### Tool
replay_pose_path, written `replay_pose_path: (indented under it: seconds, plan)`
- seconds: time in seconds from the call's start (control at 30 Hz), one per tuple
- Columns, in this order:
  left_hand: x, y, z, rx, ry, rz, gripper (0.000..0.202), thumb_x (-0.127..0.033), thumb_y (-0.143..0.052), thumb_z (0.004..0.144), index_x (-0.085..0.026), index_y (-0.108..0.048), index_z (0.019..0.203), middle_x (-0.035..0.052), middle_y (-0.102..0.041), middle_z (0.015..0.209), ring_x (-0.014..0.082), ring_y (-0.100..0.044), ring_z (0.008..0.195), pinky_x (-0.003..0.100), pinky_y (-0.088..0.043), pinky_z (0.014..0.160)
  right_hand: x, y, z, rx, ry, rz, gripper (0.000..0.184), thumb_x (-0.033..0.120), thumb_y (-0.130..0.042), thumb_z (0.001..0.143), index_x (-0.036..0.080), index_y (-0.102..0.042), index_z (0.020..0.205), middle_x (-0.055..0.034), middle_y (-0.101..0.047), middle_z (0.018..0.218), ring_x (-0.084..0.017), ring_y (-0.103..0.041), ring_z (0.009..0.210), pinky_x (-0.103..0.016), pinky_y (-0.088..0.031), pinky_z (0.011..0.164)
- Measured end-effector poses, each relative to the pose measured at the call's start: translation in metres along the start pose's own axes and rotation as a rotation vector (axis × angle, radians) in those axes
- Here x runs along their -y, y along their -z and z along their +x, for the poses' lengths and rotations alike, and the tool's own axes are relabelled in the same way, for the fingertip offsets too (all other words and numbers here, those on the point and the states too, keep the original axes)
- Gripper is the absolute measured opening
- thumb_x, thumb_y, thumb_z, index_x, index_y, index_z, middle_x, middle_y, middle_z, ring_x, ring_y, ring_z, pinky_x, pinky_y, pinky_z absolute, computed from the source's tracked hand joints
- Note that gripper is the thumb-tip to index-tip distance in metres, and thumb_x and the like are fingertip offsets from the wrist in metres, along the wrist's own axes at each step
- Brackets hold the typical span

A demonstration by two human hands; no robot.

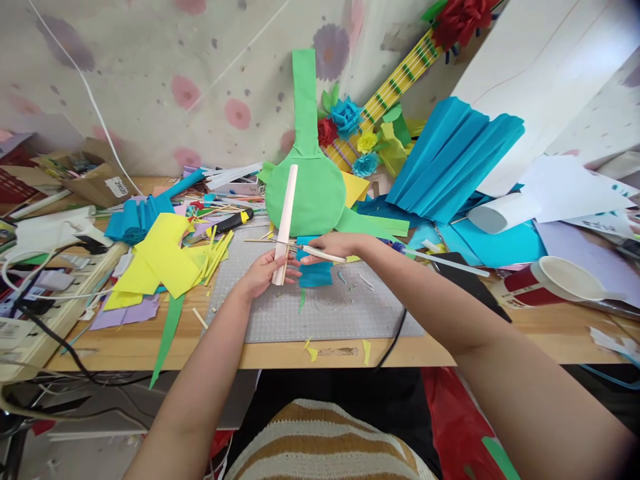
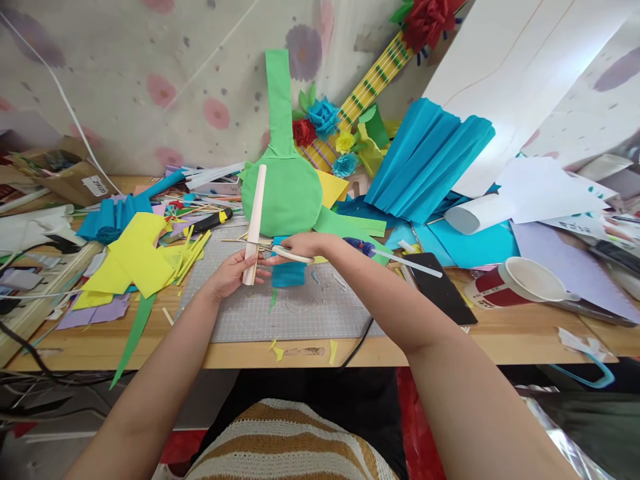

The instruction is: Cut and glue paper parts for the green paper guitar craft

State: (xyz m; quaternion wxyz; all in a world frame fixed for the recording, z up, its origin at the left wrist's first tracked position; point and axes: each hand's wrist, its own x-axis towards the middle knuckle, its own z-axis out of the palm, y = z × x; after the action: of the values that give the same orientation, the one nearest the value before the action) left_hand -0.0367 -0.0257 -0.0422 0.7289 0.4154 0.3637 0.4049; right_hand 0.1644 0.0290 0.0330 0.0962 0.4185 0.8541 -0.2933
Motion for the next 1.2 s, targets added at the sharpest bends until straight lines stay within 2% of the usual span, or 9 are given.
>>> replay_pose_path:
  seconds: [0.17,0.4,0.77,1.03,1.1,1.2]
  plan:
    - [-0.001,0.000,0.001,-0.009,0.020,-0.017,0.024,-0.027,-0.062,0.073,-0.013,-0.056,0.091,0.0110,-0.067,0.088,0.0202,-0.066,0.066,0.028,-0.053,0.051,0.000,0.000,0.001,-0.026,0.023,-0.017,0.054,0.070,-0.047,0.067,0.019,-0.058,0.078,-0.0025,-0.059,0.073,-0.014,-0.048,0.061,-0.024,-0.030,0.057]
    - [-0.005,-0.001,-0.002,-0.019,0.041,0.004,0.020,-0.025,-0.059,0.076,-0.013,-0.055,0.090,0.0071,-0.067,0.084,0.0182,-0.066,0.066,0.027,-0.054,0.052,0.001,0.001,0.001,-0.021,0.028,-0.071,0.060,0.074,-0.040,0.068,0.016,-0.055,0.074,-0.0022,-0.055,0.069,-0.012,-0.044,0.060,-0.023,-0.028,0.054]
    - [-0.003,0.002,-0.001,-0.024,0.048,0.011,0.019,-0.025,-0.057,0.077,-0.013,-0.055,0.092,0.0079,-0.066,0.088,0.0171,-0.066,0.067,0.026,-0.054,0.053,0.001,-0.004,0.002,-0.134,-0.037,-0.093,0.054,0.070,-0.047,0.067,0.016,-0.057,0.066,0.0001,-0.049,0.057,-0.011,-0.039,0.055,-0.023,-0.024,0.052]
    - [-0.006,0.000,-0.003,-0.043,0.050,0.015,0.022,-0.028,-0.060,0.075,-0.014,-0.056,0.091,0.0070,-0.066,0.086,0.0167,-0.066,0.067,0.025,-0.054,0.052,-0.010,-0.009,0.007,-0.238,-0.008,-0.030,0.054,0.070,-0.050,0.063,0.016,-0.053,0.055,0.0037,-0.039,0.046,-0.008,-0.032,0.048,-0.023,-0.020,0.049]
    - [-0.007,-0.001,-0.002,-0.080,0.034,0.025,0.022,-0.028,-0.060,0.075,-0.014,-0.056,0.090,0.0074,-0.066,0.087,0.0168,-0.066,0.068,0.026,-0.054,0.053,-0.012,-0.008,0.005,-0.272,-0.036,0.008,0.055,0.071,-0.049,0.063,0.016,-0.054,0.056,0.0032,-0.041,0.047,-0.008,-0.033,0.047,-0.023,-0.021,0.049]
    - [-0.008,0.000,-0.001,-0.182,-0.028,0.053,0.023,-0.028,-0.060,0.074,-0.014,-0.055,0.092,0.0085,-0.066,0.090,0.0171,-0.066,0.070,0.027,-0.054,0.056,-0.017,-0.008,-0.007,-0.368,-0.202,0.095,0.056,0.070,-0.045,0.068,0.016,-0.058,0.063,-0.0009,-0.052,0.055,-0.010,-0.043,0.051,-0.023,-0.026,0.050]
